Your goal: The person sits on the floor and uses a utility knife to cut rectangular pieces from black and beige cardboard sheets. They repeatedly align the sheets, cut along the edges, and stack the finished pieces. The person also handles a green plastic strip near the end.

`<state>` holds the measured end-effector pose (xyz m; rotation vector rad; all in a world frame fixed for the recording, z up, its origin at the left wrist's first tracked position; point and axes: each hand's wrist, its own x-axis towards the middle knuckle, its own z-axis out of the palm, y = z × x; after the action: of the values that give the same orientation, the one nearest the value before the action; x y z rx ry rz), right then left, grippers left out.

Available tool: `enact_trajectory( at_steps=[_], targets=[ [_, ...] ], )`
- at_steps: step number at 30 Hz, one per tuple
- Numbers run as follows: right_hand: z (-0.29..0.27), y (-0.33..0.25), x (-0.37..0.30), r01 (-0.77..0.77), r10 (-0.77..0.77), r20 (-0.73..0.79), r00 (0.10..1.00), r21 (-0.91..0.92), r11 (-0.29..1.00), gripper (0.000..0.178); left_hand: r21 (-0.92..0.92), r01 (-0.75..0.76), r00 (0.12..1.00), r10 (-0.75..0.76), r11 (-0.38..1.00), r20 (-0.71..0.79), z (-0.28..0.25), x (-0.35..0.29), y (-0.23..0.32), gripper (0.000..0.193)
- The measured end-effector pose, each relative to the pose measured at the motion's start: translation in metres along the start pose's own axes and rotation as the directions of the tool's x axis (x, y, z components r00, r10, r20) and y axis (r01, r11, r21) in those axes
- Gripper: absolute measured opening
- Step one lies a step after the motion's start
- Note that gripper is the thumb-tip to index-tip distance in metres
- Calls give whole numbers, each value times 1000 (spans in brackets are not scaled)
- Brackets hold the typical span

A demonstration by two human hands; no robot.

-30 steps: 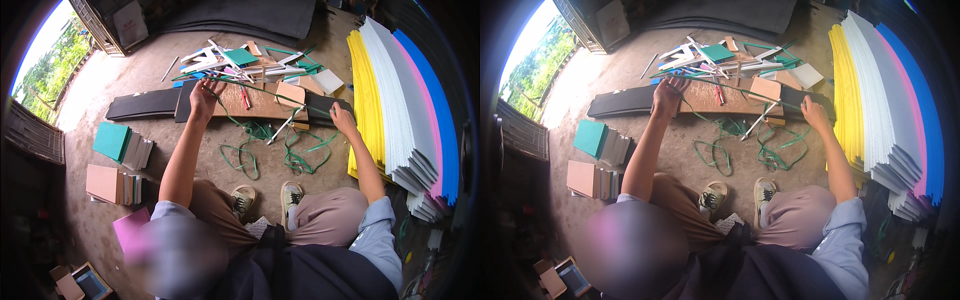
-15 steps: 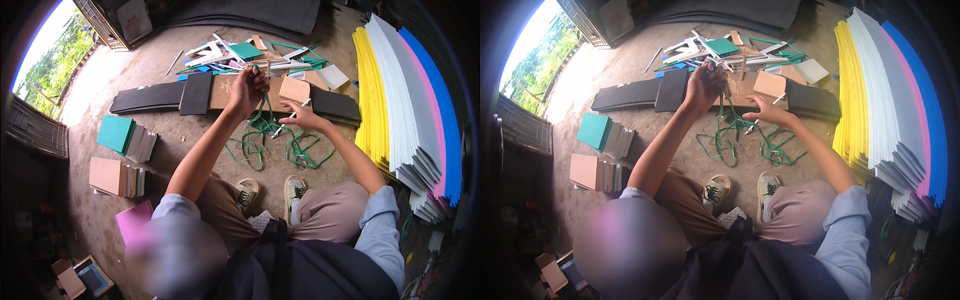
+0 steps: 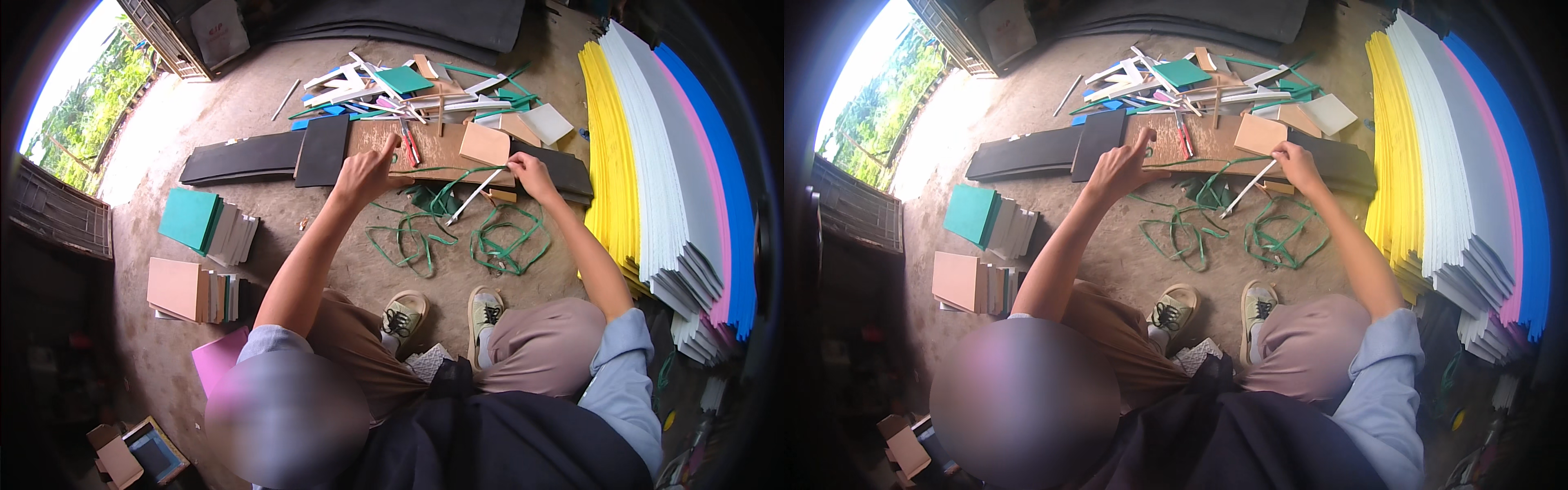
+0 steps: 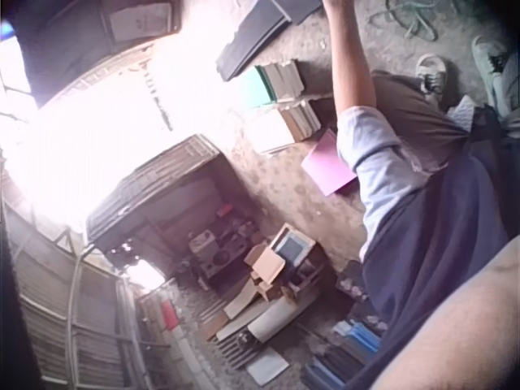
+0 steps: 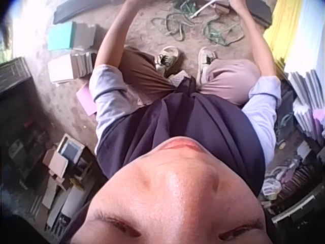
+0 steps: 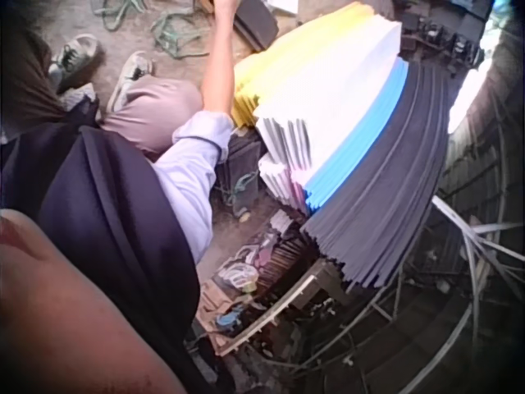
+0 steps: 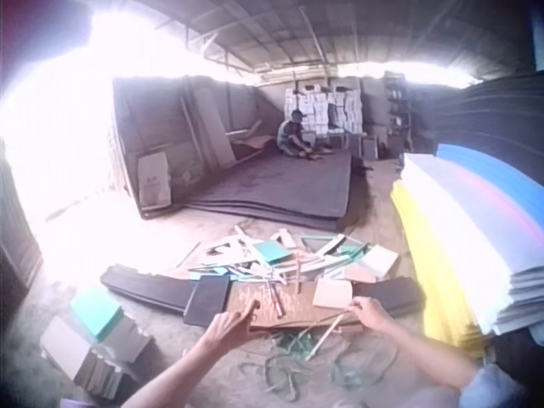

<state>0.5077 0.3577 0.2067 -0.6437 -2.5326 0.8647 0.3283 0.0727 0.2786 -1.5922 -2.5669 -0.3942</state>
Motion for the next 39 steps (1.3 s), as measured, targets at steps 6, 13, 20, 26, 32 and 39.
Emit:
enact_trajectory(
  at_steps=[6, 13, 20, 26, 32, 39],
  targets=[
    [-69, 127, -34, -398, 268, -369, 890, -343, 851, 13, -213, 326, 945, -314, 921, 87, 26, -9, -50, 53],
    [-88, 181, -84, -796, 654, -465, 597, -240, 556, 25, -926, 350, 525, -788, -144, 321, 19, -41, -167, 44],
    [-89, 118, -27, -413, 730, -193, 655, 718, 560, 21, -118, 601, 797, -604, 790, 16, 68, -30, -132, 45],
    [-107, -91, 6, -75, 165, -39, 985, 773, 630, 17, -98, 384, 904, -353, 918, 240, 76, 4, -58, 90],
    [-125, -170, -16, 63, -130, 12, 991, 828, 557, 14, -254, -277, 955, 237, 927, -178, 76, 45, 39, 89],
    [-150, -179, -25, 171, -93, -143, 985, 844, 509, 18, -122, -350, 935, 354, 929, 10, 116, 53, 71, 36]
  ],
)
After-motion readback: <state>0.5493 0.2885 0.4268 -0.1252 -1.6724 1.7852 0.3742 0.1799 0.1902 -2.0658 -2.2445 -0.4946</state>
